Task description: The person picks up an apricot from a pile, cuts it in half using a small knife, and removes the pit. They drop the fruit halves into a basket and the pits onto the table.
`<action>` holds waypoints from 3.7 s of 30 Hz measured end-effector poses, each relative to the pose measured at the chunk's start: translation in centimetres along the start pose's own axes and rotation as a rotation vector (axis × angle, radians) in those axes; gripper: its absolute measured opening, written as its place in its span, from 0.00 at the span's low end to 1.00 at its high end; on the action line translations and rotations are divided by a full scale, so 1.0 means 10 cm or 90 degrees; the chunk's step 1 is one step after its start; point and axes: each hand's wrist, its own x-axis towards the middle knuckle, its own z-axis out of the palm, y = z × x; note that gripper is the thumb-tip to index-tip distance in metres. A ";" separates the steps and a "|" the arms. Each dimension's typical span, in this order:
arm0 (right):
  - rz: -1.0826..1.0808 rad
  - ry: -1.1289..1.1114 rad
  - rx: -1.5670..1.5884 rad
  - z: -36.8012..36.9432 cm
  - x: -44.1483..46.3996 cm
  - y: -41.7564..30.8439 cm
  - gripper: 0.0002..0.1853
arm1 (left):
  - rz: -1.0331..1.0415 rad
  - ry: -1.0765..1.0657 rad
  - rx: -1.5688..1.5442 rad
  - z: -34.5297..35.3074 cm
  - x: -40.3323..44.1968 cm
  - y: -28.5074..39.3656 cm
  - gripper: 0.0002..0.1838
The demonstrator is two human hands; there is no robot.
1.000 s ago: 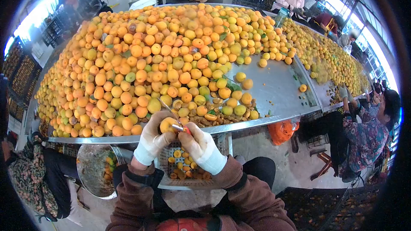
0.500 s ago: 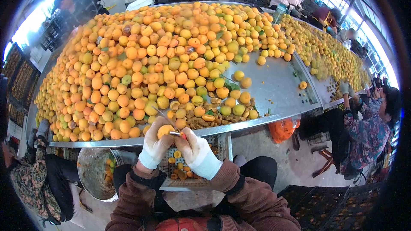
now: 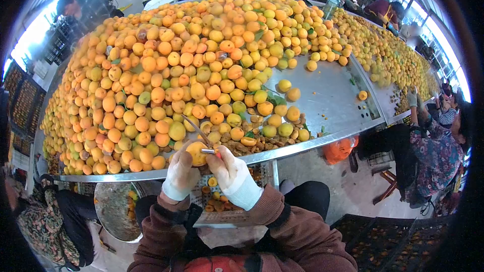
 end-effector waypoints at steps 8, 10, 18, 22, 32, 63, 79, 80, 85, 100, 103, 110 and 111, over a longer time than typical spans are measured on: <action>-0.170 0.031 -0.089 0.11 0.02 0.17 0.13 | 0.083 0.033 0.379 -0.06 0.05 0.06 0.15; 0.050 0.025 0.028 0.14 0.05 0.10 0.13 | 0.123 0.026 0.430 -0.09 0.07 0.06 0.17; -0.097 0.079 -0.328 -0.06 0.20 0.12 0.13 | 0.212 0.057 0.707 -0.10 0.06 0.01 0.24; -0.088 0.091 -0.175 -0.07 0.18 0.01 0.13 | 0.143 0.115 0.228 -0.09 0.08 0.06 0.31; -0.168 0.027 -0.199 0.12 -0.08 0.11 0.12 | 0.096 0.128 0.139 0.00 0.04 0.04 0.40; -0.077 0.057 -0.135 0.17 0.01 0.20 0.17 | 0.164 0.166 0.382 -0.05 0.03 -0.08 0.26; -0.040 0.001 -0.307 0.18 -0.02 0.13 0.20 | -0.034 0.244 -0.039 -0.06 0.00 -0.18 0.22; -0.066 0.016 -0.351 0.17 -0.01 0.13 0.18 | -0.034 0.244 -0.039 -0.05 -0.01 -0.18 0.22; -0.133 0.039 -0.426 0.16 -0.02 0.18 0.16 | 0.128 0.254 0.626 -0.03 -0.09 -0.24 0.29; -0.021 0.350 0.129 0.30 0.26 0.21 0.11 | 0.301 0.223 0.574 0.26 -0.02 -0.58 0.15; -0.107 0.347 -0.073 0.24 0.18 0.12 0.10 | 0.065 0.248 0.057 0.29 -0.01 -0.68 0.18; -0.042 0.253 0.260 0.11 0.22 0.10 0.06 | -0.114 0.046 -0.449 0.10 -0.19 -0.50 0.21; 0.025 0.235 0.185 -0.08 0.18 0.10 0.06 | -0.113 0.046 -0.449 0.10 -0.20 -0.51 0.21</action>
